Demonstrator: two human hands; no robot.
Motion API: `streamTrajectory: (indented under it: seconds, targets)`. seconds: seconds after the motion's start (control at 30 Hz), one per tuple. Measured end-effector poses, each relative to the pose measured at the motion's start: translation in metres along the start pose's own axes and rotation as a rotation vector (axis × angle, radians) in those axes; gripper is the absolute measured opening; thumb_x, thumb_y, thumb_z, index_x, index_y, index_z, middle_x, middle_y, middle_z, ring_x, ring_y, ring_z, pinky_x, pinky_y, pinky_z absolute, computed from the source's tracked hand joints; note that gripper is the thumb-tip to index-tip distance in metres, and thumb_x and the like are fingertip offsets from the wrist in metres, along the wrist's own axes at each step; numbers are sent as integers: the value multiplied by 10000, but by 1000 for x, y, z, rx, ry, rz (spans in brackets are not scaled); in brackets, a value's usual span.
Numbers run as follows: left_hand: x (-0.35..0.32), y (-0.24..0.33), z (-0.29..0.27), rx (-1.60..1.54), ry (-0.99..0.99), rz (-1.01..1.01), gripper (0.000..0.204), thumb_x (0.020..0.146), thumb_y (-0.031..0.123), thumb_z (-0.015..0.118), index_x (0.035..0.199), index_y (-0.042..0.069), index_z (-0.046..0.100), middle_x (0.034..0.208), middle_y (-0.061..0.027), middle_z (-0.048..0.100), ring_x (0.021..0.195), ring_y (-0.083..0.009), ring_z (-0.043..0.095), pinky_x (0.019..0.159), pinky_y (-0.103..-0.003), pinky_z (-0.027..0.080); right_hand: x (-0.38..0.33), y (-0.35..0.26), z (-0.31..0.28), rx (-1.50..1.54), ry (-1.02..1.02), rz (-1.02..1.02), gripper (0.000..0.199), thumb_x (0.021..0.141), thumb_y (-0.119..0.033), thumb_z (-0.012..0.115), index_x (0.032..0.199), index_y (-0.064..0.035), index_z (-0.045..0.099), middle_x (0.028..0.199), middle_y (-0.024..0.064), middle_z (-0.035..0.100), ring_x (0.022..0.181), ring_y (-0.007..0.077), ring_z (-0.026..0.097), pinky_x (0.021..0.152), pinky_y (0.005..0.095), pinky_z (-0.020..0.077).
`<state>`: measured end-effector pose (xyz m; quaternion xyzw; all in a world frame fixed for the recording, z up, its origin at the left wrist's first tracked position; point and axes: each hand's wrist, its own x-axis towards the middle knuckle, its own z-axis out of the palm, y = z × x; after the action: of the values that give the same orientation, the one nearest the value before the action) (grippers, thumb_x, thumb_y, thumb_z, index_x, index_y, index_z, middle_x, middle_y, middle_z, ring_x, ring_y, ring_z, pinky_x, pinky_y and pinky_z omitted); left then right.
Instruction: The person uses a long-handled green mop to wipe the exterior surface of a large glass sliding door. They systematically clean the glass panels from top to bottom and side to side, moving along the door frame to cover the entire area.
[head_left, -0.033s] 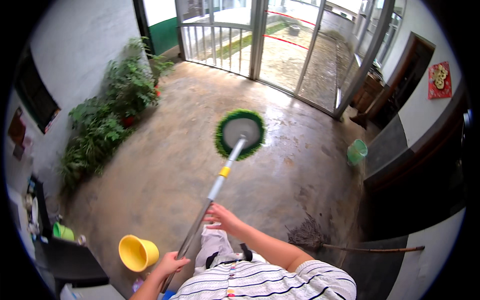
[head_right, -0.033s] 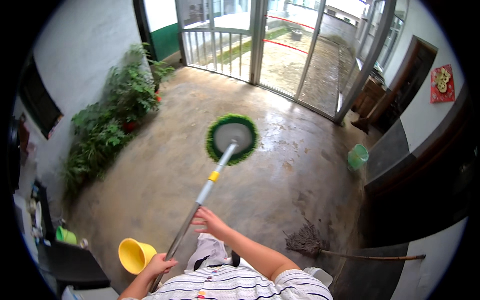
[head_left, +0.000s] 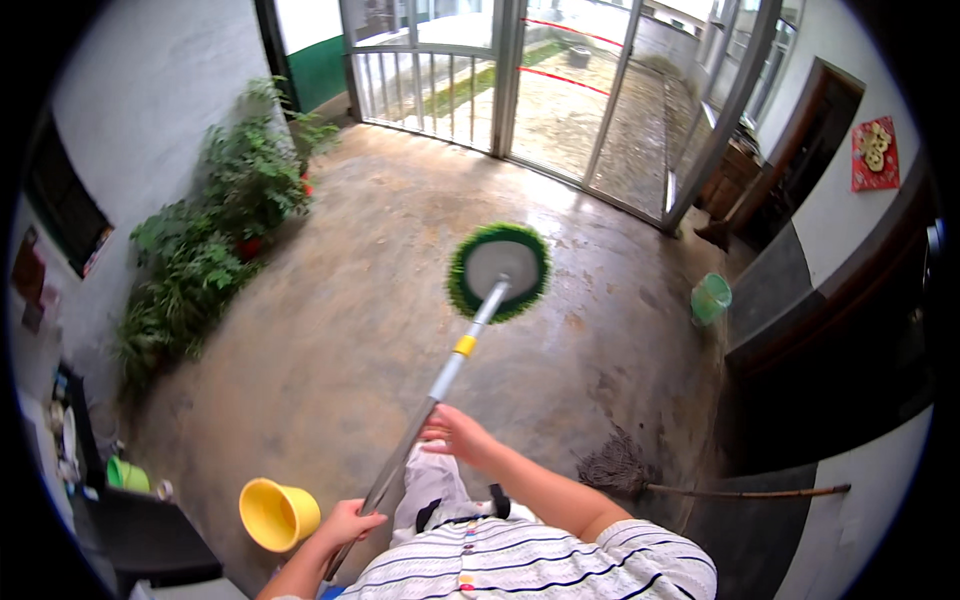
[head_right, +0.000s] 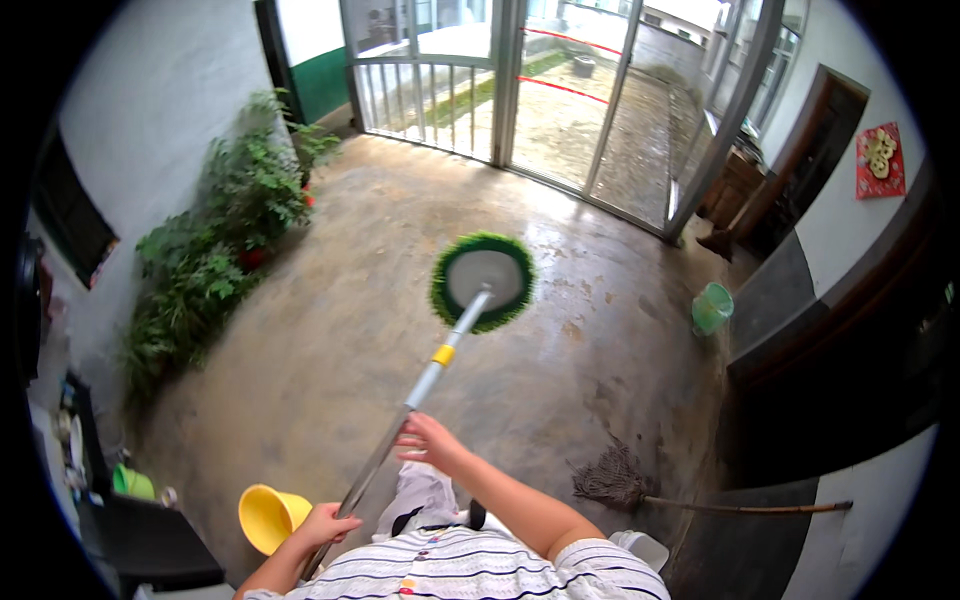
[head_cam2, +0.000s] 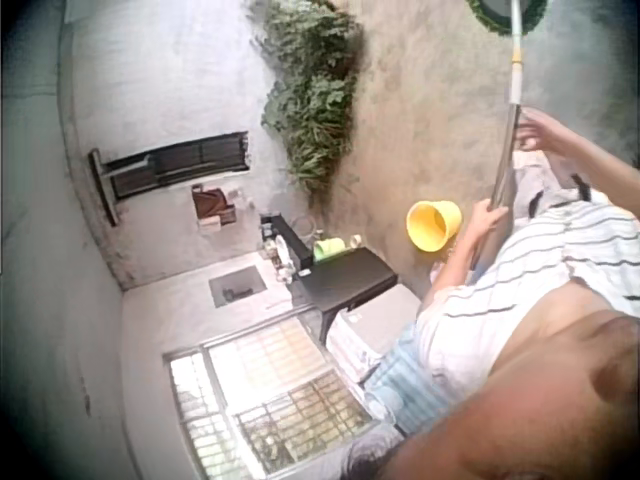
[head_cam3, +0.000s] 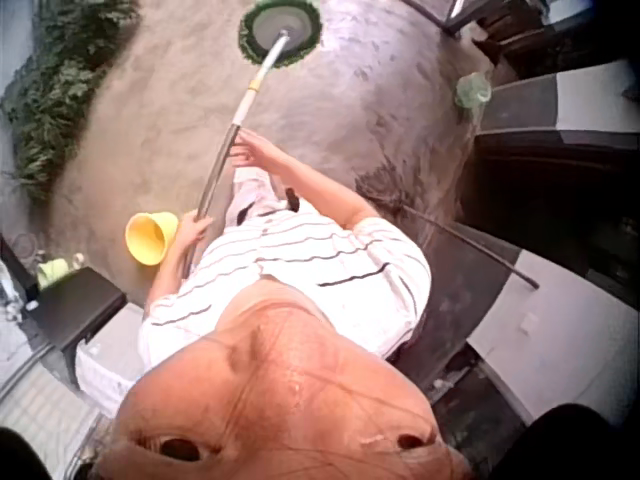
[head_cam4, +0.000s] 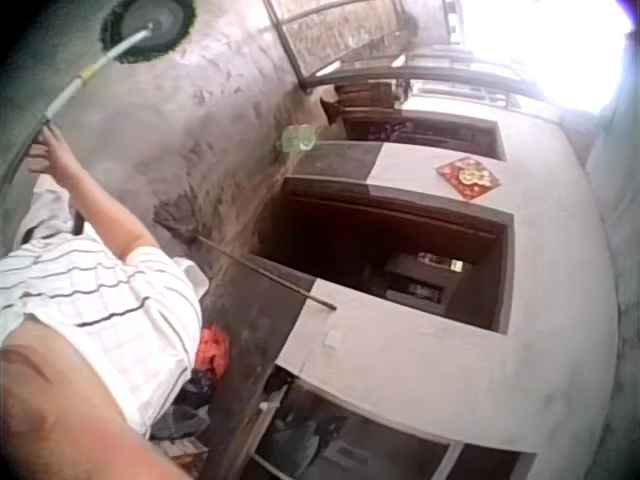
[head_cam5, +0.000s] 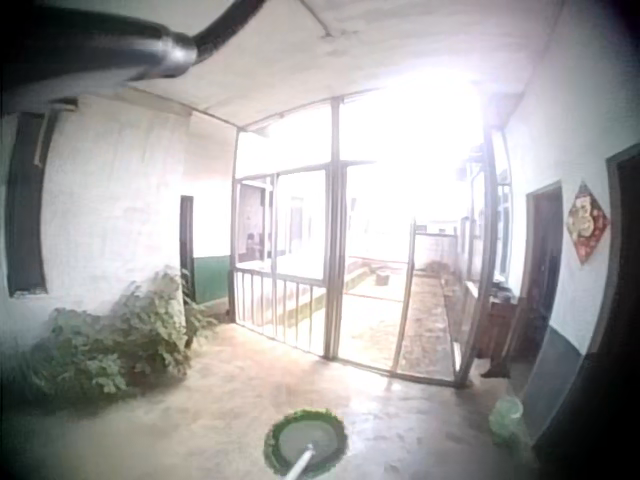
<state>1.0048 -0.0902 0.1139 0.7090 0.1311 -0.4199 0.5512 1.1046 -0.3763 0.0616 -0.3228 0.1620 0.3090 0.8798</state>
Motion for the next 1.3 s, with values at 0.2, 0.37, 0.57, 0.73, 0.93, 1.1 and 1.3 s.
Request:
streamTrajectory:
  seconds: [0.2, 0.37, 0.57, 0.73, 0.93, 1.1, 1.3]
  targets:
    - [131, 125, -63, 573, -237, 159, 242, 752, 251, 720, 727, 47, 593, 554, 18, 515, 485, -70, 458, 445, -261, 371, 36, -76, -39, 111, 380, -210, 216, 925, -216, 555, 1033, -76, 432, 1011, 118, 543, 970, 299, 586, 843, 462, 528]
    - [232, 257, -79, 719, -510, 236, 257, 757, 288, 699, 781, 42, 629, 566, -12, 546, 495, -78, 486, 472, -255, 399, 56, -155, -49, 165, 578, -387, 171, 933, -205, 541, 984, -84, 432, 979, 105, 537, 921, 283, 583, 828, 456, 532]
    - [340, 381, -63, 927, -510, 514, 247, 761, 260, 654, 875, 42, 643, 662, -97, 615, 594, -199, 595, 576, -317, 475, 99, -248, -89, 196, 697, -542, 148, 909, -192, 577, 926, -96, 465, 886, 86, 569, 843, 247, 603, 781, 435, 541]
    - [437, 496, -65, 1122, -406, 777, 262, 744, 237, 614, 951, 83, 658, 844, -150, 656, 776, -333, 628, 707, -395, 499, 173, -348, -149, 190, 692, -637, 136, 855, -133, 632, 897, -78, 516, 857, 68, 600, 806, 204, 617, 747, 392, 546]
    - [529, 619, -94, 955, -364, 893, 272, 719, 226, 684, 937, 66, 660, 676, -111, 609, 594, -251, 596, 582, -315, 480, 265, -506, -145, 144, 624, -653, 154, 836, -116, 653, 891, -64, 519, 843, 62, 600, 802, 197, 636, 773, 397, 545]
    - [614, 678, -107, 878, -261, 822, 222, 722, 197, 698, 891, 62, 651, 626, -78, 570, 536, -185, 535, 551, -290, 455, 335, -641, -142, -69, 633, -627, 242, 826, -137, 680, 907, -28, 480, 832, 83, 604, 758, 205, 651, 681, 356, 576]
    - [734, 781, -123, 736, -166, 792, 220, 722, 204, 707, 877, 57, 653, 624, -105, 557, 527, -173, 515, 552, -286, 456, 444, -793, -160, -213, 674, -603, 305, 813, -166, 696, 929, -24, 452, 840, 95, 598, 751, 209, 656, 658, 352, 585]
